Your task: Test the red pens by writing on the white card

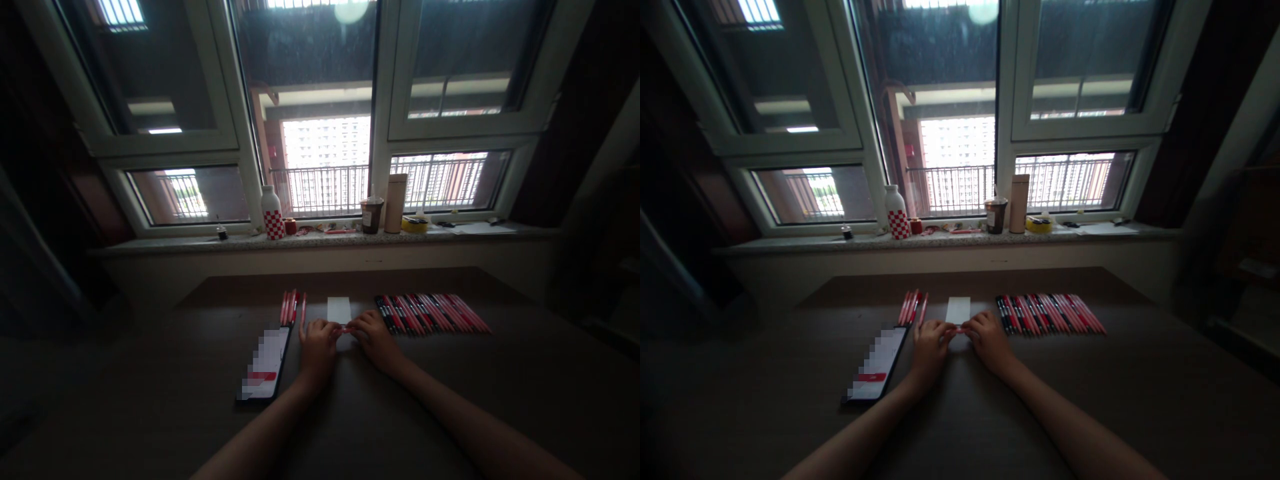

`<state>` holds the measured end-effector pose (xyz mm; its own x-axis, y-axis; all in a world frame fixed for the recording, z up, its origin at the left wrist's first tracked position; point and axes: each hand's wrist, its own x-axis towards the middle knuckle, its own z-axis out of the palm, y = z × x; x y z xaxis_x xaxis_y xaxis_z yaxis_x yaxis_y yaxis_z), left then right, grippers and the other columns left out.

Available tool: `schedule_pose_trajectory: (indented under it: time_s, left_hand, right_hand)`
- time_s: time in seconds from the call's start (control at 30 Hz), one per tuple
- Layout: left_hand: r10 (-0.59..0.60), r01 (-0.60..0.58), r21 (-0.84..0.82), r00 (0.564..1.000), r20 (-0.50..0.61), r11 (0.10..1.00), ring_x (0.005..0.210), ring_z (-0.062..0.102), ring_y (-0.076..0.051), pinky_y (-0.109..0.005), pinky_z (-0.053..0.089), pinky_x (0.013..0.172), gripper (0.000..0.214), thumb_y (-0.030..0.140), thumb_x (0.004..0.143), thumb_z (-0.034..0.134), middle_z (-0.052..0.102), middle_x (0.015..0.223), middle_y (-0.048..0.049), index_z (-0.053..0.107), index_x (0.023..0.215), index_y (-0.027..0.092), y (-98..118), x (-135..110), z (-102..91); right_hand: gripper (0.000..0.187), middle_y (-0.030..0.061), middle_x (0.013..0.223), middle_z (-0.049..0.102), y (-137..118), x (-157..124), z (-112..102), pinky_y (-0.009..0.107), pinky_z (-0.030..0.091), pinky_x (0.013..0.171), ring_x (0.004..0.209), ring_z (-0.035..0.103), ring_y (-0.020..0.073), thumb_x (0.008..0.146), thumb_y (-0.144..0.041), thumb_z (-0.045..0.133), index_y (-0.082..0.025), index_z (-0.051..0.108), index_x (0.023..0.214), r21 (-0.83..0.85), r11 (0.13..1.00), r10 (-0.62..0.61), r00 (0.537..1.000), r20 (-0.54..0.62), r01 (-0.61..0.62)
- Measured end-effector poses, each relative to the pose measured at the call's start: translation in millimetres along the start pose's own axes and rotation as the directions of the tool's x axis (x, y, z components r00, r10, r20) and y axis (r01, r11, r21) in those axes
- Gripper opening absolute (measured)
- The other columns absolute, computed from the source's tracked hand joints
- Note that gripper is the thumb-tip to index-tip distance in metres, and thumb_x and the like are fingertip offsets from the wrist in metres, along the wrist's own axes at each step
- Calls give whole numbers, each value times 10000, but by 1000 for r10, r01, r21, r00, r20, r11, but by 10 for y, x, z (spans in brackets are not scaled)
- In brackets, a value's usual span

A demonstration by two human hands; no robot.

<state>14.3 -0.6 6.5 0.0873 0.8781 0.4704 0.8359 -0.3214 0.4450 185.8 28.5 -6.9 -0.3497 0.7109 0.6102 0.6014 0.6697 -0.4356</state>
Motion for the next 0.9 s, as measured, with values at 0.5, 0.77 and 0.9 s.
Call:
schedule_pose_trajectory:
  time_s: [0.5,0.77,0.9]
  left_hand:
    - [6,-5,-21,999,36,1000,998,557,-191,-473,197,1067,228,279,920,436,673,956,3,664,922,275,16,-3,-32]
    - [15,-13,-51,999,42,999,992,573,-185,-489,159,1090,225,282,916,447,694,958,9,672,913,279,32,0,-40]
    - [14,-10,-72,998,53,997,1013,566,-194,-485,178,1087,211,311,911,466,685,979,0,671,956,286,25,4,-36]
  right_hand:
    - [160,57,931,633,-28,-4,-13,381,411,886,989,483,237,900,-221,543,-232,682,979,3,1000,-2,1000,13,2]
    - [160,51,916,622,-58,5,-42,355,417,852,957,498,220,877,-154,555,-226,681,944,30,1000,-9,999,42,7]
    - [159,59,925,628,-35,1,-17,357,416,846,947,504,216,902,-182,530,-209,669,974,13,999,-33,999,37,32]
